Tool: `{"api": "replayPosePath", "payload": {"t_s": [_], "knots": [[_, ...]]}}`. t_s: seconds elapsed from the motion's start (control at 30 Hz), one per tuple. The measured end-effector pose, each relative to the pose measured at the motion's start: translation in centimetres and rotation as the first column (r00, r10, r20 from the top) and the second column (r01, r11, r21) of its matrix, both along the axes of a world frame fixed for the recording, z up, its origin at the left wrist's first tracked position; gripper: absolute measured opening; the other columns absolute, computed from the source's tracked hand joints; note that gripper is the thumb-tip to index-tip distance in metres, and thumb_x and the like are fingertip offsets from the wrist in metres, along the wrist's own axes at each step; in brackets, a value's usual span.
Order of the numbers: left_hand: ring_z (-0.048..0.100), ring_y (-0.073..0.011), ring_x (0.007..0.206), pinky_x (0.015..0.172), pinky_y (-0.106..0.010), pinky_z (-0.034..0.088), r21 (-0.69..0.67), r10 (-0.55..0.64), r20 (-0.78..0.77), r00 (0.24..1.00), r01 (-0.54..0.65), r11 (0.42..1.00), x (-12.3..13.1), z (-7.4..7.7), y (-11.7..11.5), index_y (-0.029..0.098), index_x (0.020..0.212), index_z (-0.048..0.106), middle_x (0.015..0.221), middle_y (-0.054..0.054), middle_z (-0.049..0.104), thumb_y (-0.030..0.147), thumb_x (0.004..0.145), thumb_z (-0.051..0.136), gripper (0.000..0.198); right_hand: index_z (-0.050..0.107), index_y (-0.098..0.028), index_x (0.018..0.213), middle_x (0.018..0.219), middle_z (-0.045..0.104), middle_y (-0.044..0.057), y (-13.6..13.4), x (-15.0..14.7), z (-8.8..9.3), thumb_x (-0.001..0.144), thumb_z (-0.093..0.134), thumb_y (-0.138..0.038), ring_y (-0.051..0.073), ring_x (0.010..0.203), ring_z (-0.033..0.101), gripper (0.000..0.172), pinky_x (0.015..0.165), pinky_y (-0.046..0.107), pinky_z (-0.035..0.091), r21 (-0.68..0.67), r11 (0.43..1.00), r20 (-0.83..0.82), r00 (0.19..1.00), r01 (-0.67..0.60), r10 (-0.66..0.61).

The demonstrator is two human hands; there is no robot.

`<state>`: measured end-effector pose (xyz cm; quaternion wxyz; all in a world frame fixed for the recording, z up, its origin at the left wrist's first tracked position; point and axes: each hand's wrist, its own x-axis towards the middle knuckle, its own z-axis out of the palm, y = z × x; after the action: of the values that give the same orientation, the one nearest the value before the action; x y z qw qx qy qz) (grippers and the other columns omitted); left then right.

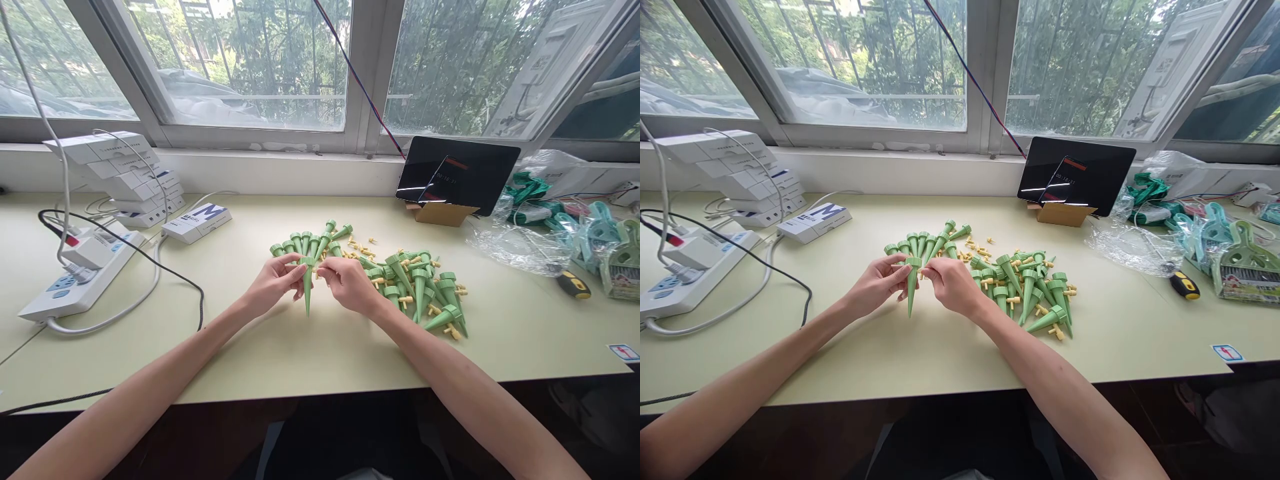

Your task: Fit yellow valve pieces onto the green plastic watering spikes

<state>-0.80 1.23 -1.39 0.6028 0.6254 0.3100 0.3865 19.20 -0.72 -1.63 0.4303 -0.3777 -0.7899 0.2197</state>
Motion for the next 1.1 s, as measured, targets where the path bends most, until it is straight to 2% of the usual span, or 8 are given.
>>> {"api": "replayPosePath", "payload": {"t_s": [0.33, 0.43, 0.53, 0.63, 0.83, 1.1], "knots": [[0.068, -0.0199, 0.068, 0.046, -0.024, 0.046, -0.059, 0.041, -0.016, 0.999, -0.042, 0.997, 0.25, 0.19, 0.01, 0.016, 0.097, 0.061, 0.07, -0.005, 0.069, 0.044, 0.085, 0.071, 0.032, 0.055, -0.019, 0.074, 0.071, 0.061, 0.003, 0.21, -0.18, -0.52, 0.098, 0.047, -0.022, 0.015, 0.064, 0.051, 0.026, 0.064, 0.027, 0.039, 0.011, 1.0, 0.03, 0.999, 0.025, -0.025], [0.068, -0.0192, 0.07, 0.05, -0.025, 0.05, -0.054, 0.054, -0.068, 0.996, -0.058, 0.997, 0.32, 0.22, 0.05, 0.016, 0.099, 0.061, 0.072, -0.005, 0.069, 0.046, 0.086, 0.069, 0.034, 0.053, -0.019, 0.071, 0.068, 0.058, 0.002, 0.2, -0.24, -0.62, 0.098, 0.047, -0.024, 0.014, 0.06, 0.047, 0.028, 0.061, 0.027, 0.037, 0.015, 0.999, 0.06, 0.998, 0.034, -0.035], [0.065, -0.0157, 0.063, 0.054, -0.026, 0.052, -0.043, 0.054, -0.119, 0.991, -0.059, 0.997, 0.38, 0.19, 0.1, 0.017, 0.107, 0.061, 0.074, -0.005, 0.07, 0.048, 0.088, 0.066, 0.037, 0.049, -0.02, 0.067, 0.062, 0.052, -0.001, 0.04, -0.31, -0.48, 0.098, 0.048, -0.026, 0.012, 0.056, 0.041, 0.031, 0.058, 0.027, 0.034, 0.016, 0.999, 0.076, 0.996, 0.035, -0.036], [0.058, -0.0123, 0.052, 0.049, -0.024, 0.048, -0.028, 0.053, -0.184, 0.982, -0.059, 0.998, 0.5, 0.19, 0.04, 0.018, 0.115, 0.061, 0.071, -0.003, 0.067, 0.05, 0.09, 0.063, 0.041, 0.047, -0.02, 0.066, 0.06, 0.05, -0.001, -0.23, -0.45, -0.24, 0.097, 0.048, -0.026, 0.011, 0.055, 0.041, 0.032, 0.057, 0.026, 0.033, 0.012, 1.0, 0.077, 0.997, 0.018, -0.019], [0.055, -0.0106, 0.051, 0.047, -0.022, 0.047, -0.032, 0.042, -0.241, 0.97, -0.051, 0.998, 0.55, 0.19, -0.04, 0.017, 0.108, 0.066, 0.07, -0.002, 0.065, 0.05, 0.088, 0.065, 0.039, 0.049, -0.019, 0.065, 0.06, 0.052, -0.001, -0.46, -0.57, -0.14, 0.098, 0.048, -0.024, 0.011, 0.055, 0.043, 0.033, 0.057, 0.025, 0.032, 0.008, 1.0, 0.075, 0.997, -0.004, 0.004], [0.055, -0.0104, 0.052, 0.046, -0.021, 0.046, -0.043, 0.053, -0.264, 0.963, -0.067, 0.997, 0.49, 0.14, -0.07, 0.016, 0.105, 0.066, 0.07, -0.002, 0.065, 0.053, 0.087, 0.064, 0.041, 0.047, -0.018, 0.065, 0.061, 0.05, -0.001, -0.21, -0.51, -0.53, 0.096, 0.05, -0.02, 0.011, 0.058, 0.041, 0.031, 0.058, 0.024, 0.031, 0.075, 0.997, 0.133, 0.991, -0.024, 0.014]]}}
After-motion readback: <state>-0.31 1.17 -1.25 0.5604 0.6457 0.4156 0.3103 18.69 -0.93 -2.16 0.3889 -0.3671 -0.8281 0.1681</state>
